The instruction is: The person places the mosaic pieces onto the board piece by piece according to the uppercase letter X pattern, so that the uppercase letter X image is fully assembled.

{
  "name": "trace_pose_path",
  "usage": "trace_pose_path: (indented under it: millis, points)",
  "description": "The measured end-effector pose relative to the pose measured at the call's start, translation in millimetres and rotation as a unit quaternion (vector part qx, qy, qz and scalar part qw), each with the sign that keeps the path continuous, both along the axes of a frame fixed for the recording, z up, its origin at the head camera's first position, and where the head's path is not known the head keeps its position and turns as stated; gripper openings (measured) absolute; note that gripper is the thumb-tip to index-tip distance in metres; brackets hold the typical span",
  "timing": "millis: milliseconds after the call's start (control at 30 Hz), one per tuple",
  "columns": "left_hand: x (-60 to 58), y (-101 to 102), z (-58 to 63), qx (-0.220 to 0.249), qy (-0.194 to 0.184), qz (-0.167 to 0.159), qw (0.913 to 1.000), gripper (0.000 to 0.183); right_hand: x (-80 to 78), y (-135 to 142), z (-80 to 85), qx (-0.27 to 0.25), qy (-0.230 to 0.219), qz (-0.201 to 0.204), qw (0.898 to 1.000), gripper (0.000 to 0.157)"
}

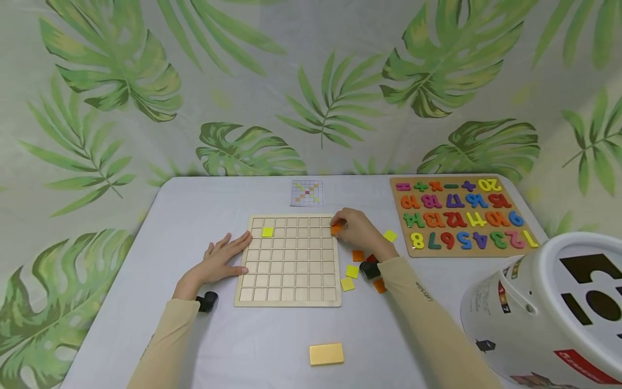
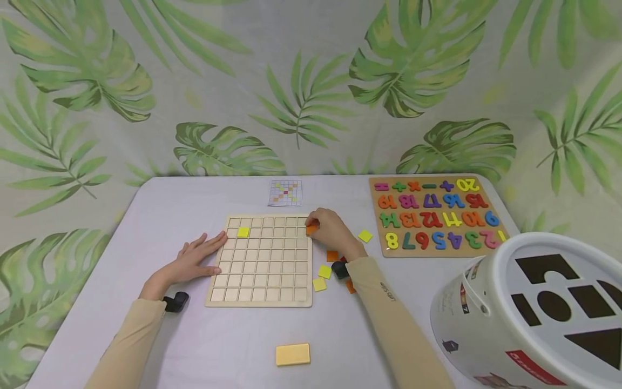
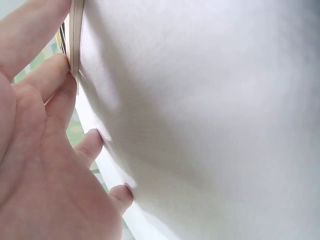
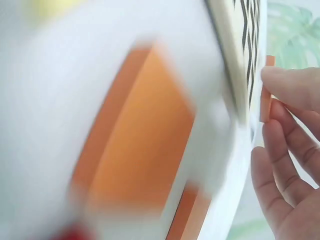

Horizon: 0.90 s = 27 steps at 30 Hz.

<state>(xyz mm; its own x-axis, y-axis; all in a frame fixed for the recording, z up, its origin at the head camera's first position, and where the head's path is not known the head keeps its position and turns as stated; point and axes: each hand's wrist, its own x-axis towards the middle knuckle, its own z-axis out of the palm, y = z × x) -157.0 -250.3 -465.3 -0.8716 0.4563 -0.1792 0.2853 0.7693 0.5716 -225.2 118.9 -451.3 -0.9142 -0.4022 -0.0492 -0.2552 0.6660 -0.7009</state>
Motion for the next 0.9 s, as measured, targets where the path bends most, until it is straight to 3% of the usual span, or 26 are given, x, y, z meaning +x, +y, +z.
trace_pose_path:
  millis: [133, 400, 900]
  points:
    - [-0.1, 0.0, -0.3, -0.001, -0.001, 0.001, 1.0000, 0.081, -4.3, -20.4, -1.9, -0.007, 0.008, 0.026, 1.000, 0.020]
    - [0.4, 0.0, 0.0, 0.001, 0.000, 0.002, 1.0000, 0.080, -11.7, -47.5, -5.1, 0.030, 0.022, 0.060, 0.997, 0.018]
    - [-0.2, -0.8, -2.1, 0.002, 0.000, 0.002, 1.0000, 0.081, -14.6, -45.5, -6.7, 0.029, 0.021, 0.068, 0.997, 0.017]
